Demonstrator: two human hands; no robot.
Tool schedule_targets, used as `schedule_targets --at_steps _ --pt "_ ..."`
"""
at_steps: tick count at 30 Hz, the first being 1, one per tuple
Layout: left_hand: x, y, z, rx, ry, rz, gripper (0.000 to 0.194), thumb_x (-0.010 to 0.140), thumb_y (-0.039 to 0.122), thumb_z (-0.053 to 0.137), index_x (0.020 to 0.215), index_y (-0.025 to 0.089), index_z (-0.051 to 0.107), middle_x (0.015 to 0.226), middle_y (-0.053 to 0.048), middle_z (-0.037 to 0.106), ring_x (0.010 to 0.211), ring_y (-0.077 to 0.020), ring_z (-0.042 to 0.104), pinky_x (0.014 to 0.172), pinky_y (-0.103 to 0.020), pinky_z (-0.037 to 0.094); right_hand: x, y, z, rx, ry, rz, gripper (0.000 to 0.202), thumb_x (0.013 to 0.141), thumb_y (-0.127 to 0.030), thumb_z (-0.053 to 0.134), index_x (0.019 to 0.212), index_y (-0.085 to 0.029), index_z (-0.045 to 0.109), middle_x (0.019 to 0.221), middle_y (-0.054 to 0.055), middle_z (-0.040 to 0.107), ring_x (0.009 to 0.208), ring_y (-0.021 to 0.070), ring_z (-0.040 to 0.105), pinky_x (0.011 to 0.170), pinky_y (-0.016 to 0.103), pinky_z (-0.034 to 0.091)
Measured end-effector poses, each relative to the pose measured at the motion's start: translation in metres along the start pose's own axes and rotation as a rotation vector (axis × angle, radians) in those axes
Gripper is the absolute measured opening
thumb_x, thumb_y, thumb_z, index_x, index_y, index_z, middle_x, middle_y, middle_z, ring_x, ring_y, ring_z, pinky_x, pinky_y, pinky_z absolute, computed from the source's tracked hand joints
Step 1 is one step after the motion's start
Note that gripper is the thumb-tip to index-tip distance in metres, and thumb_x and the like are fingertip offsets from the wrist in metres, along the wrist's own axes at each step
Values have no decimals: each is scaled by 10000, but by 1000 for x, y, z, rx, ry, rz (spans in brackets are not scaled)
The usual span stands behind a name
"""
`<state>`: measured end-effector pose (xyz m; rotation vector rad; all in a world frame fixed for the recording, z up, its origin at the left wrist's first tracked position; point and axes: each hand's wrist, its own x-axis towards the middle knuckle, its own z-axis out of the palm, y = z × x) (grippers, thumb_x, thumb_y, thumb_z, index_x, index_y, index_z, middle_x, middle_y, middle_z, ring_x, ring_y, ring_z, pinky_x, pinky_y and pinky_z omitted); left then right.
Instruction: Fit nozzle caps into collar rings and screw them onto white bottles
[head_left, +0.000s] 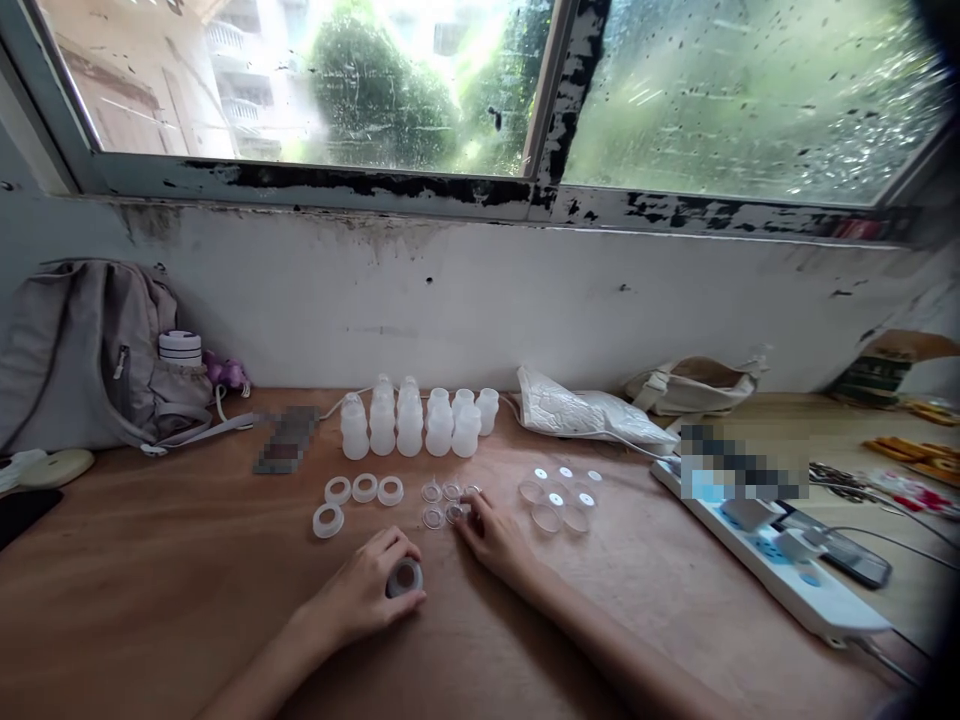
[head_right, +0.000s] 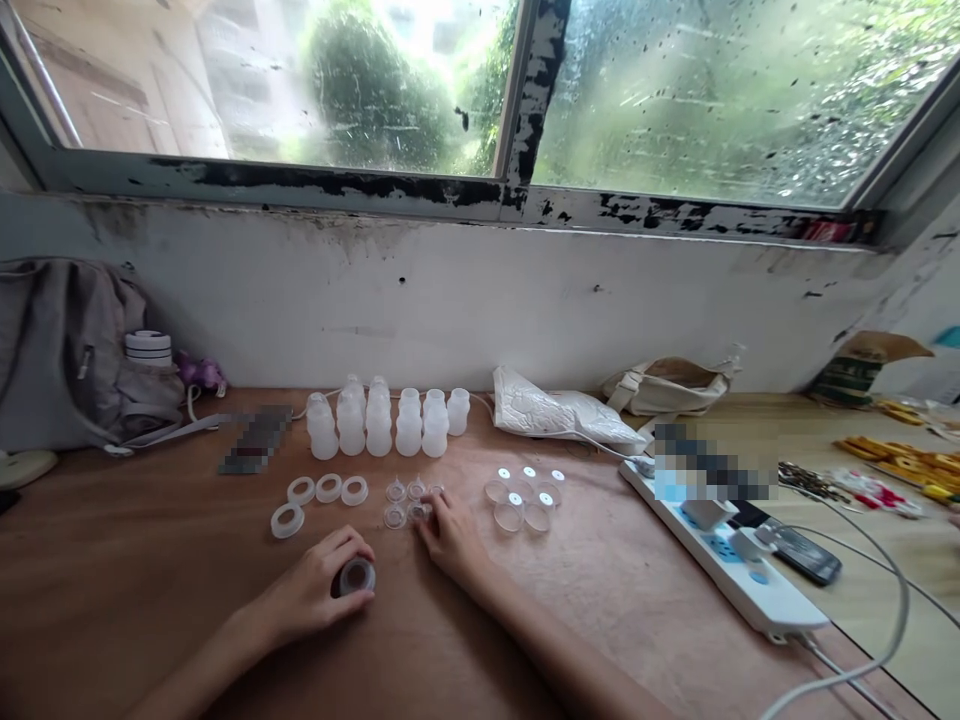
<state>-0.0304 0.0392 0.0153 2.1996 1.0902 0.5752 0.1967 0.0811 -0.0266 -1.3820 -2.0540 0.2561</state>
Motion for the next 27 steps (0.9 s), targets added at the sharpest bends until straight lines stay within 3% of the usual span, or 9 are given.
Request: schedule_targets --at_steps 5,8,11,14,18,23,27 --pt "28 -1 26 -384 212 -9 333 805 295 494 1127 212 511 1091 -78 506 926 -182 532 827 -306 439 -6 -4 -2 48 119 -130 196 771 -146 475 961 -193 484 985 83 541 893 201 559 746 314 472" --pt "40 1 39 -738 273 -88 312 798 315 522 1083 189 509 1118 -94 512 1053 -212 498 896 -330 412 -12 -2 -1 62 154 -238 225 767 -116 460 978 -195 451 872 63 571 783 187 574 684 300 485" --pt "45 5 43 -951 263 -160 314 778 308 566 1055 186 484 1038 -86 577 1047 -214 509 923 -349 385 -14 -2 -2 82 187 -252 207 800 -122 444 992 -198 455 797 46 546 694 165 555 618 274 480" --pt "46 5 44 -1009 257 -174 310 751 295 610 1016 188 490 998 -75 589 1006 -207 528 894 -335 402 -15 -3 -3 118 186 -270 200 820 -120 435 998 -205 468 787 41 523 672 153 533 598 259 471" --pt "45 -2 48 -1014 232 -145 300 735 271 635 995 191 508 988 -70 586 999 -203 534 902 -329 403 -22 -12 -7 173 71 -316 253 819 -88 406 1034 -205 472 820 53 528 712 157 537 643 266 476" --pt "42 -4 50 -952 189 -74 310 755 260 614 1047 206 527 1070 -70 536 1037 -213 521 911 -326 409 -30 -23 -14 295 1 -374 420 770 -65 400 1172 -184 369 932 84 545 845 191 536 742 321 472" --pt "40 0 46 -884 168 -45 303 791 291 564 1079 208 526 1083 -66 534 1021 -210 530 893 -323 425 -30 -24 -16 363 17 -274 316 808 -89 410 1089 -233 421 900 54 557 803 176 548 734 307 464"
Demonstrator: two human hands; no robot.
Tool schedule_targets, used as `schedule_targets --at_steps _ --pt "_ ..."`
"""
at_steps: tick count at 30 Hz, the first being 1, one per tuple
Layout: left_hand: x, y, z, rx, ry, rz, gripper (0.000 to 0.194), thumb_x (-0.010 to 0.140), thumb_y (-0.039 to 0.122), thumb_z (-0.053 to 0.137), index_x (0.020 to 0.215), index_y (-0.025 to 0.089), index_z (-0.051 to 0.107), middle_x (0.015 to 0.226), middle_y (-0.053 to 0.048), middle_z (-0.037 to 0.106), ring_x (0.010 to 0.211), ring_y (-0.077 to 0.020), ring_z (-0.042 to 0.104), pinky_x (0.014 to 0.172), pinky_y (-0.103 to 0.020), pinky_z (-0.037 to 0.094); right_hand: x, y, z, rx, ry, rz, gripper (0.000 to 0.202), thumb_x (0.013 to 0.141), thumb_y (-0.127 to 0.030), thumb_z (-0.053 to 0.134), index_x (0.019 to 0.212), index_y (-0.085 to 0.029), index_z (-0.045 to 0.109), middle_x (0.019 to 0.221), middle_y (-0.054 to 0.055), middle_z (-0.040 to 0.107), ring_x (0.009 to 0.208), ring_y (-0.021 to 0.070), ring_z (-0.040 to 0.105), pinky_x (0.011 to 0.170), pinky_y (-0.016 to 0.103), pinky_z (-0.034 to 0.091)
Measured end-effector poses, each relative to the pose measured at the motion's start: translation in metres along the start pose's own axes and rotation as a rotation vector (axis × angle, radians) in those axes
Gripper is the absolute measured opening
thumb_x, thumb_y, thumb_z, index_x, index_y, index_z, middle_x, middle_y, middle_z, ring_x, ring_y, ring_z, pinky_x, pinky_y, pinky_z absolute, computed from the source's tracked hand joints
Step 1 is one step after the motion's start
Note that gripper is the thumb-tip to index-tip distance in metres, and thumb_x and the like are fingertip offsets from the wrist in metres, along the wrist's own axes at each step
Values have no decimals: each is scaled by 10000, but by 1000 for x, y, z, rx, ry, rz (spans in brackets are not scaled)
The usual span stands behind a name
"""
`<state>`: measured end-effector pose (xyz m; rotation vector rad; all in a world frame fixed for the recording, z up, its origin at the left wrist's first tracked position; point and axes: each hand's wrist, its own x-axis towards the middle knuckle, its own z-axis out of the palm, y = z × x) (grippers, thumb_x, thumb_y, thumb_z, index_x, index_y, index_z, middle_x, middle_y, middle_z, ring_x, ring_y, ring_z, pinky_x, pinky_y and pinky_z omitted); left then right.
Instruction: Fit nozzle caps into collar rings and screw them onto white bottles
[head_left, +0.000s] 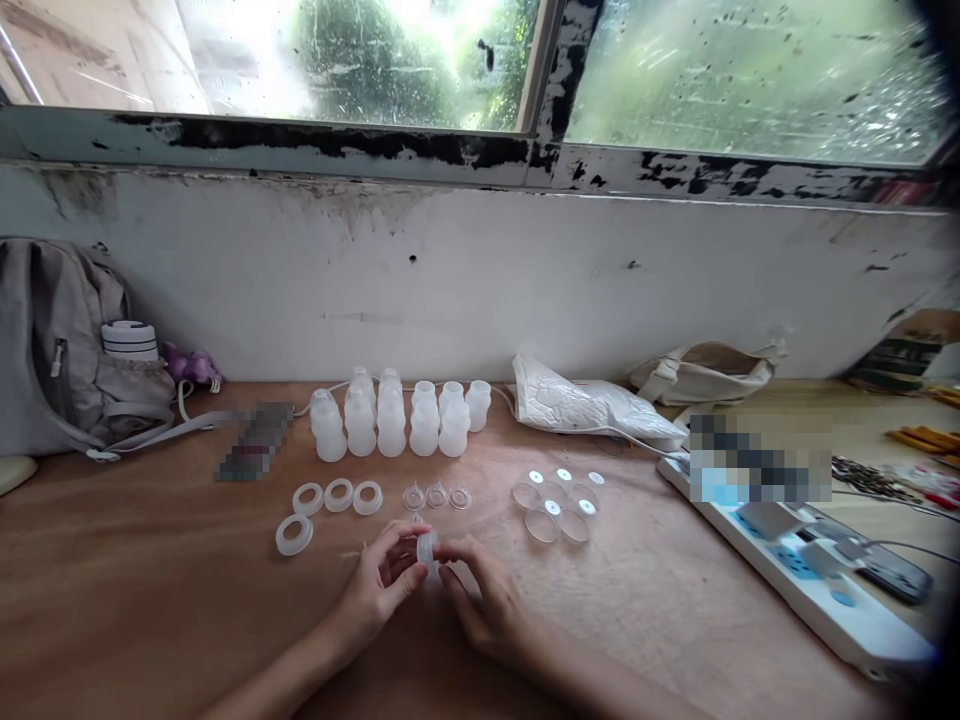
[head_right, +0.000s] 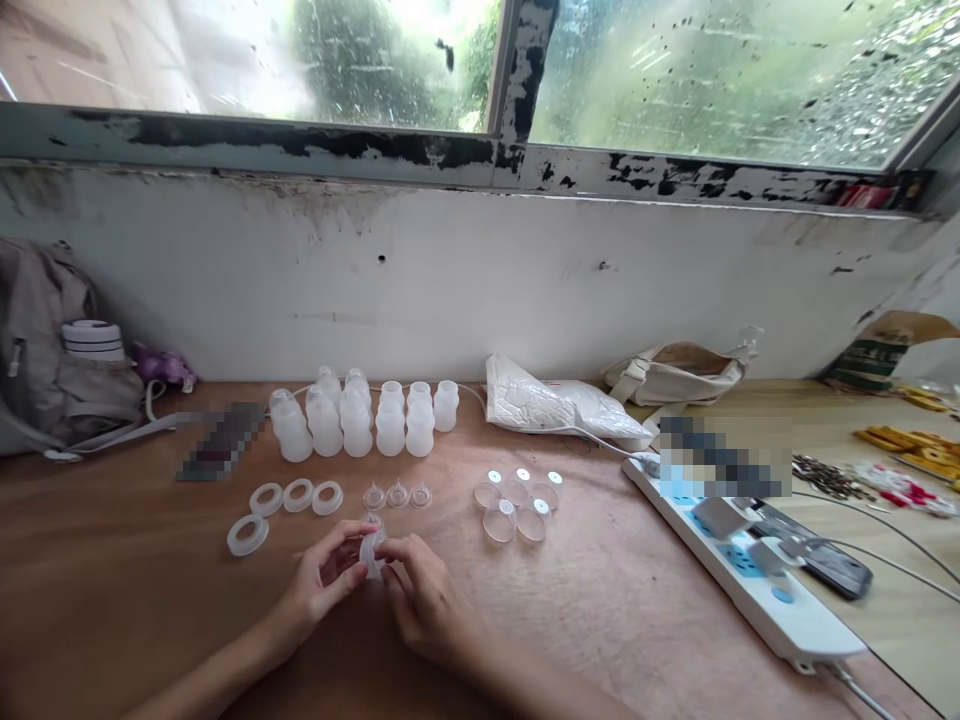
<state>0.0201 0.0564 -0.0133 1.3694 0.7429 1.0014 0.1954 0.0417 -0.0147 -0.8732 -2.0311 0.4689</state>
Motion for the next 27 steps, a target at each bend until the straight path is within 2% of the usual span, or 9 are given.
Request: schedule_targets --at_steps 4,6,9,12,14,16,18,22,27 --pt "-1 4 -1 184 -3 35 320 822 327 506 1117 204 531 1115 -83 555 1061 -225 506 928 -348 395 4 0 0 134 125 163 222 809 -201 497 1023 -228 445 848 44 535 755 168 535 683 298 462" --pt "-2 5 -1 257 10 53 322 831 327 488 1127 210 533 1151 -85 546 1098 -228 482 954 -352 371 8 -2 0 323 60 313 254 825 -277 497 1063 -223 426 841 40 554 731 157 546 650 284 468" --pt "-4 10 1 314 38 55 331 845 308 460 1163 225 499 1173 -79 541 1095 -215 490 947 -342 378 13 -3 1 603 -53 509 288 839 -371 480 1074 -209 441 714 -4 562 592 119 541 547 238 456" --pt "-6 18 4 472 127 72 284 842 288 447 1103 217 532 1125 -77 562 1034 -212 520 889 -328 407 15 -1 4 631 4 587 312 809 -393 529 1046 -192 502 664 -22 541 540 99 519 512 219 443" --pt "-7 22 7 552 162 69 253 832 289 443 1042 200 553 996 -69 602 892 -195 570 789 -302 443 15 1 7 600 23 615 306 790 -399 552 1007 -183 539 681 -15 559 530 97 520 504 219 447" --pt "-7 24 9 555 146 33 254 818 284 451 1041 189 528 832 -37 622 716 -160 589 680 -266 456 14 1 8 594 13 615 297 785 -407 553 973 -177 557 711 0 586 529 101 529 506 227 458" --pt "-7 23 10 531 118 -5 270 802 262 463 1060 189 494 735 -5 619 626 -138 582 623 -240 450 14 0 7 603 -1 586 284 798 -398 537 973 -175 556 750 14 606 569 115 554 539 241 475" --pt "-5 22 13 534 128 -33 255 777 218 466 1030 200 488 757 -2 629 635 -134 585 623 -227 446 14 -3 4 592 -45 524 236 811 -323 522 1000 -182 535 797 23 614 655 137 586 616 266 490" --pt "-3 21 14 606 164 -35 219 748 164 451 958 211 491 768 0 616 648 -136 569 642 -236 436 14 -4 9 495 -48 506 175 795 -228 511 963 -180 529 787 16 608 646 129 577 592 247 477"
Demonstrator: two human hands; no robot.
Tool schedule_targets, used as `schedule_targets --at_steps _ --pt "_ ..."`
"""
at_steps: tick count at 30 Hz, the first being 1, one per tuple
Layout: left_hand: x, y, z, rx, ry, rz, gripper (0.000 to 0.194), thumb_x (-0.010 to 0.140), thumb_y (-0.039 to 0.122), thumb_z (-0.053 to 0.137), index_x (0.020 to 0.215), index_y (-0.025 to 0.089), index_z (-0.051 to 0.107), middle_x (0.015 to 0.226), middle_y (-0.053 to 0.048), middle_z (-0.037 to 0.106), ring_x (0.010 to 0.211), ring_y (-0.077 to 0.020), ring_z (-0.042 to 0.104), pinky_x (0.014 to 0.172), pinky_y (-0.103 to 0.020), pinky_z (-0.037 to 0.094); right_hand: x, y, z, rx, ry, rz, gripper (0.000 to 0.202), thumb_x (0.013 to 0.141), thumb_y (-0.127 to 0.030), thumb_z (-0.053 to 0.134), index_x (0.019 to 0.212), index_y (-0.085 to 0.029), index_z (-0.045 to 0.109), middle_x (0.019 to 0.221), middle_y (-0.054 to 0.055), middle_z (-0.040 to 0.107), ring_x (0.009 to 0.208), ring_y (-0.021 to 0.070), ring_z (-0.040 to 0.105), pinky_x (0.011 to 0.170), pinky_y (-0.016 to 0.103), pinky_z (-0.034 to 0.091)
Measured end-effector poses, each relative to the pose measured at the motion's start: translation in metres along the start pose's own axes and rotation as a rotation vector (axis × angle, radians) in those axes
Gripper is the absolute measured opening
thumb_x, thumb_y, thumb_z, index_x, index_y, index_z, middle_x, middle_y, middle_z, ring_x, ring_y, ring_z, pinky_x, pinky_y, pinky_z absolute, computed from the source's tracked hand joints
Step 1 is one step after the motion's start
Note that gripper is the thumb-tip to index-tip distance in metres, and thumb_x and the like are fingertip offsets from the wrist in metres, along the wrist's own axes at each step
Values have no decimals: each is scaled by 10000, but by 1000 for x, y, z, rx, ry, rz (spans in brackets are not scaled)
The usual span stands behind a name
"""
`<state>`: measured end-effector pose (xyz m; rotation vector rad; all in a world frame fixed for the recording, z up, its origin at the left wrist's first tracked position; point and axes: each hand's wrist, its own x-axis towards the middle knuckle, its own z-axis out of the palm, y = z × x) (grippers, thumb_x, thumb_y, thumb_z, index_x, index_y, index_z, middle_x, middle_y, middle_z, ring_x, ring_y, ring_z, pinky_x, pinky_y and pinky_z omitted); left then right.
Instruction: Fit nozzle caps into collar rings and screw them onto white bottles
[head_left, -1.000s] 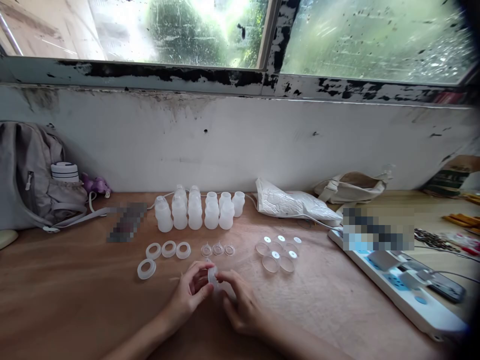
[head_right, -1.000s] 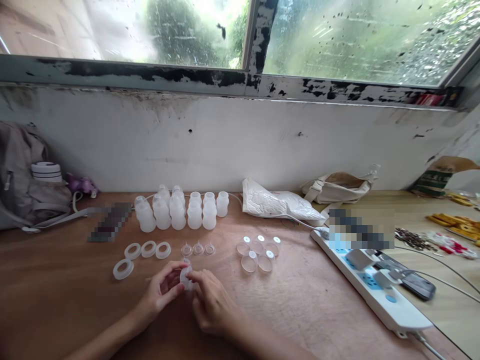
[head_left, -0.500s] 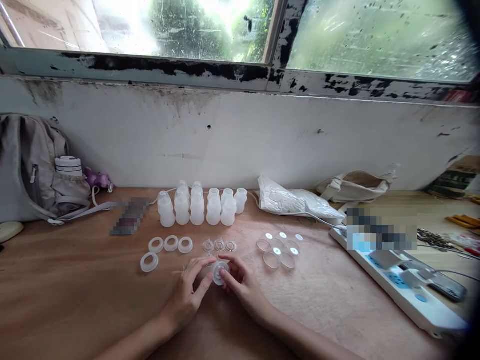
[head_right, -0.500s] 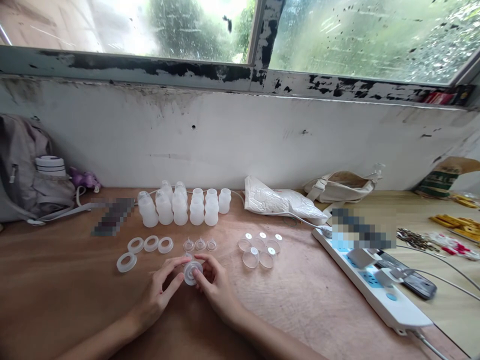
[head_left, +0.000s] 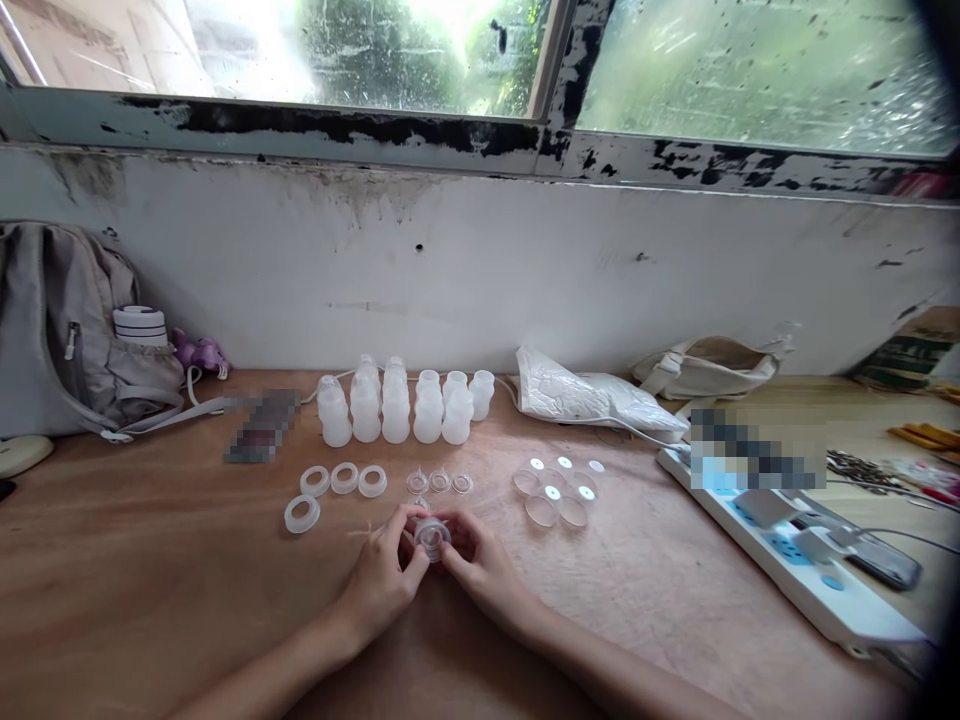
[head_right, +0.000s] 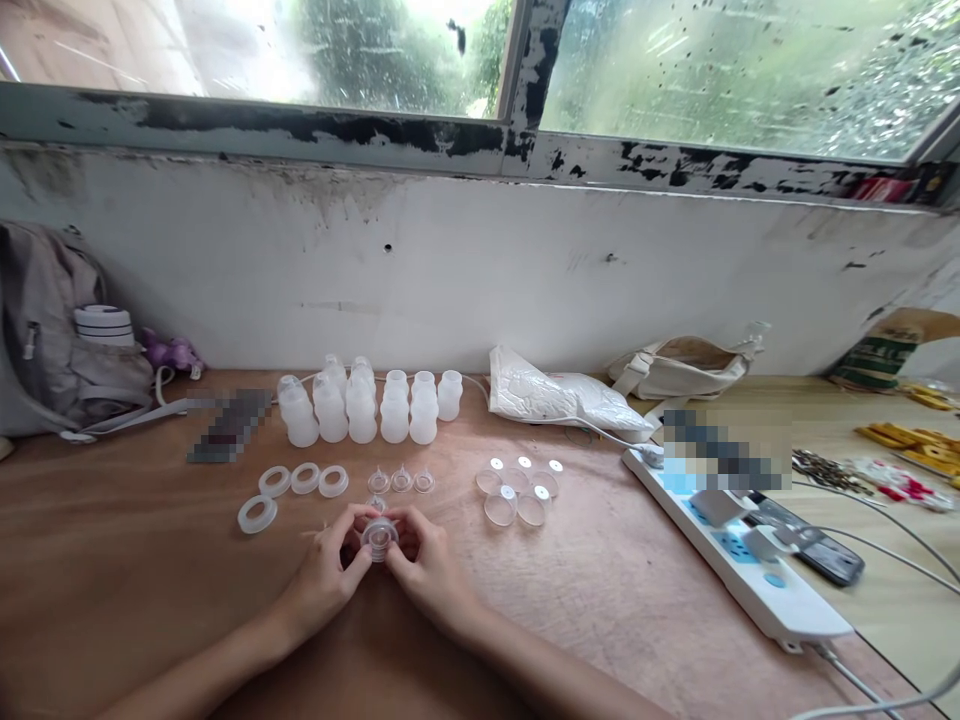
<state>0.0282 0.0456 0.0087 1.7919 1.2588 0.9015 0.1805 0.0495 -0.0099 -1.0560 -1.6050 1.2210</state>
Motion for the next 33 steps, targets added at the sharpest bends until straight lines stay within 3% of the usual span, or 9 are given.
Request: schedule_targets --at_steps 7,15,19,24,33 --pt "-3 -6 5 150 29 19 216 725 138 428 922 222 453 701 22 549 658 -150 543 633 -249 402 -2 0 8 -137 69 -38 103 777 -200 508 873 -175 538 712 -4 587 624 117 540 580 224 447" --pt "-4 -3 8 115 29 1 175 737 125 410 878 219 449 685 25 545 644 -144 536 625 -243 399 -4 -3 11 -181 98 -33 78 766 -169 493 830 -170 539 708 -6 590 601 106 512 567 217 430" --pt "-4 -3 8 55 57 -8 145 746 162 440 877 212 477 661 31 546 605 -136 530 605 -240 406 -3 -2 12 -122 122 -6 65 765 -206 513 816 -172 535 687 -10 580 580 102 510 530 208 425" --pt "-2 -1 6 -102 61 -45 184 796 275 453 943 185 516 717 -1 589 609 -132 552 584 -226 424 -2 -2 11 45 108 90 168 815 -322 481 890 -177 520 550 -53 513 418 86 478 416 198 395" --pt "-1 -6 8 -189 40 -87 236 842 377 401 822 174 520 661 16 569 527 -110 519 533 -216 395 -2 -4 13 77 126 129 281 816 -439 484 758 -165 512 463 -65 466 360 69 421 360 180 326"
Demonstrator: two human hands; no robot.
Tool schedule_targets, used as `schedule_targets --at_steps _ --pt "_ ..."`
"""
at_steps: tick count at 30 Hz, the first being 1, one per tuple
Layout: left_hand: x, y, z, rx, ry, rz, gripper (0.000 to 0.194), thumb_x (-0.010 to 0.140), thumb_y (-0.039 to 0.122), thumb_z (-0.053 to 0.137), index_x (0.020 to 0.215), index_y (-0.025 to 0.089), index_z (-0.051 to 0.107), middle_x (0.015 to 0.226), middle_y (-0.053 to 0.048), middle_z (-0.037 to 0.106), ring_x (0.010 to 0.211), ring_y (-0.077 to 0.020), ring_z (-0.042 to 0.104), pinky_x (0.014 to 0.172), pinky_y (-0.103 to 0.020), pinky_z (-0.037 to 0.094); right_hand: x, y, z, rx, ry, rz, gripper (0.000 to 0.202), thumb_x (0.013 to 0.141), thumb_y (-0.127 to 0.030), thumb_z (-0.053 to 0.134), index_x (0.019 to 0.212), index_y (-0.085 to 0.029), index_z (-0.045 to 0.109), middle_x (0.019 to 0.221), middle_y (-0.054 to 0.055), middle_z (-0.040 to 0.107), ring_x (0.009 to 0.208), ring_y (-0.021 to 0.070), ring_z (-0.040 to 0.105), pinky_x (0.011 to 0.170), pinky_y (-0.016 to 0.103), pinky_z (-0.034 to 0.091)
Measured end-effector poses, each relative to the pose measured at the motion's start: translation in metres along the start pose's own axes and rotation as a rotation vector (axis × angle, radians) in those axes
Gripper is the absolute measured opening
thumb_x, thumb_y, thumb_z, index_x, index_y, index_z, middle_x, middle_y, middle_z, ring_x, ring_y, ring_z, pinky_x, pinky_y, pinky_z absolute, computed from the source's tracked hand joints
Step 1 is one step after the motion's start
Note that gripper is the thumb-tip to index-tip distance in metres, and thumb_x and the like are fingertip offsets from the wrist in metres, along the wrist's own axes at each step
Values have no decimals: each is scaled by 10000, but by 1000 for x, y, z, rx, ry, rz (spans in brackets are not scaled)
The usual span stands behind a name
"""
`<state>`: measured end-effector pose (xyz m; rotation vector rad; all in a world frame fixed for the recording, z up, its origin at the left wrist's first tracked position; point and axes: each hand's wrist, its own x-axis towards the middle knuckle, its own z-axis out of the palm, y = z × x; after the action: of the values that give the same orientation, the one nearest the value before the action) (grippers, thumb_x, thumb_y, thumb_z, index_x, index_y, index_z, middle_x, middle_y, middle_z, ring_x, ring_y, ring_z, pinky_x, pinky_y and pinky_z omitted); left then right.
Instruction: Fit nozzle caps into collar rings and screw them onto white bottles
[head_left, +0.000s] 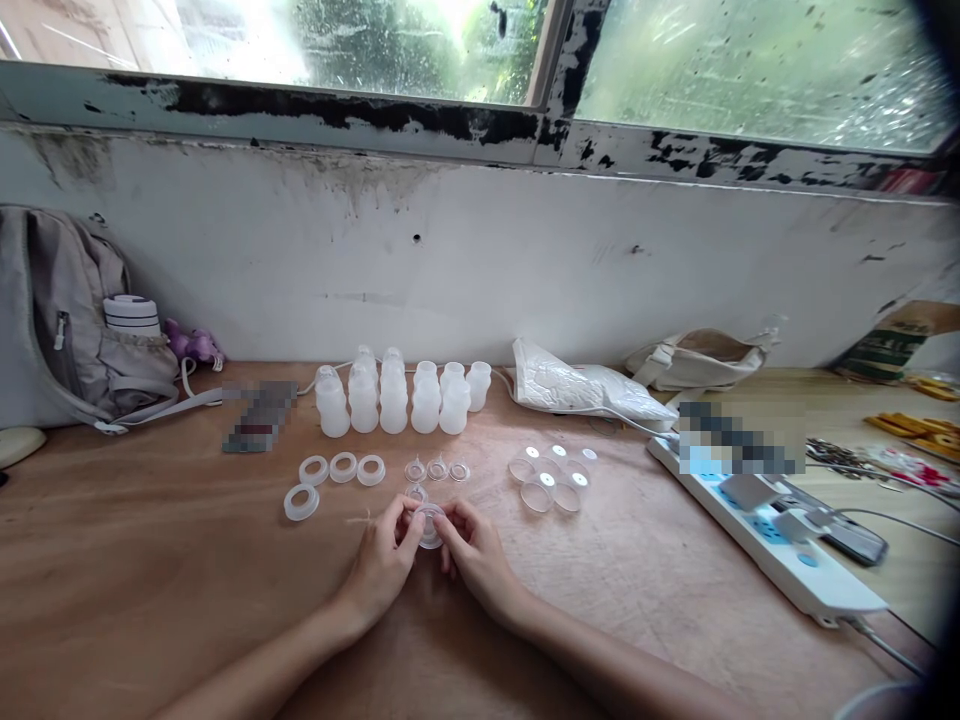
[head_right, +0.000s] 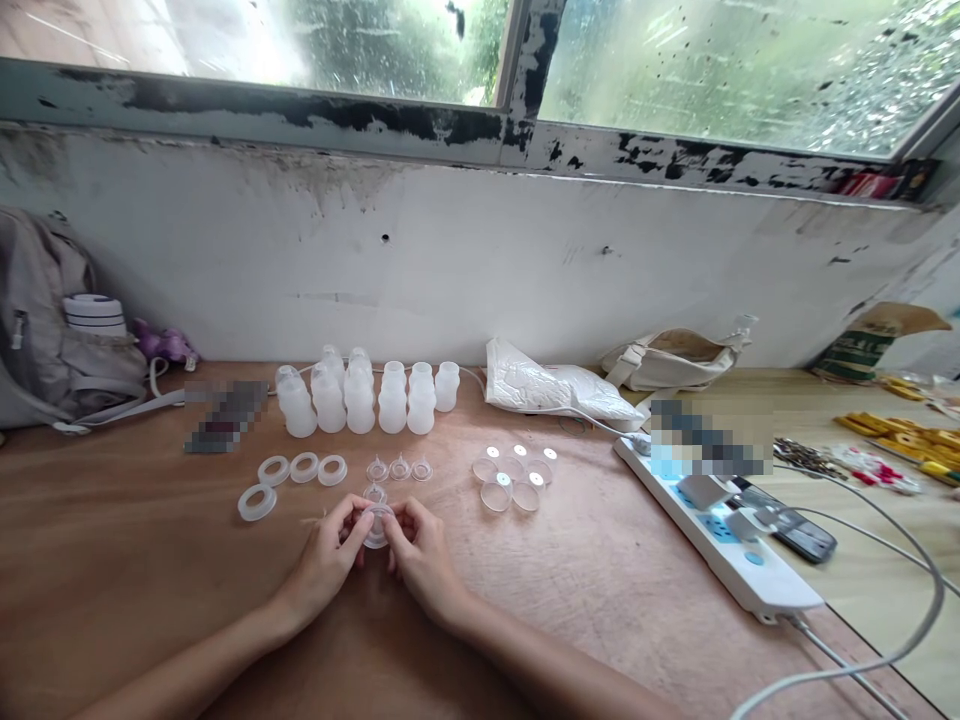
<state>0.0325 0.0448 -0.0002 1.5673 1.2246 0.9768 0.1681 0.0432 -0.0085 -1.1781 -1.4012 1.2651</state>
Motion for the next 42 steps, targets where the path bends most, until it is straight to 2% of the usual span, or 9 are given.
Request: schedule_targets --at_steps 11,25,31,34,38,42 --pt "-3 0 1 65 -19 -25 201 859 366 373 806 193 460 629 42 501 537 -107 482 537 -212 366 0 4 0 -99 20 -28 281 823 -423 472 723 -161 491 543 -46 483 393 58 409 383 183 321" --pt "-1 -8 2 87 5 -10 153 823 333 437 762 194 457 621 42 503 555 -111 482 534 -206 369 0 9 0 -159 25 -49 217 813 -365 500 746 -161 524 633 -15 545 465 75 443 429 196 363" --pt "-2 0 0 73 30 0 141 825 320 433 793 195 489 645 34 543 565 -114 517 555 -209 391 -1 2 -1 -124 -20 -47 175 832 -337 467 802 -170 507 557 -43 502 434 81 463 421 196 371" --pt "-2 4 -1 73 44 7 110 809 292 453 826 193 498 663 27 564 577 -120 537 570 -213 404 -2 0 -2 -154 -33 -77 113 822 -284 472 847 -178 500 543 -50 498 461 93 484 455 204 385" --pt "-2 4 0 97 29 28 116 769 211 471 878 197 510 705 22 584 577 -120 533 575 -214 400 -2 0 -2 -195 15 -93 75 796 -233 476 844 -180 498 563 -48 493 492 95 466 471 206 369" --pt "-3 2 1 131 43 23 88 756 187 469 826 199 519 641 35 549 568 -120 504 556 -207 375 -2 1 -1 -244 17 -139 46 778 -205 486 798 -172 512 639 -28 518 538 91 442 505 207 362"
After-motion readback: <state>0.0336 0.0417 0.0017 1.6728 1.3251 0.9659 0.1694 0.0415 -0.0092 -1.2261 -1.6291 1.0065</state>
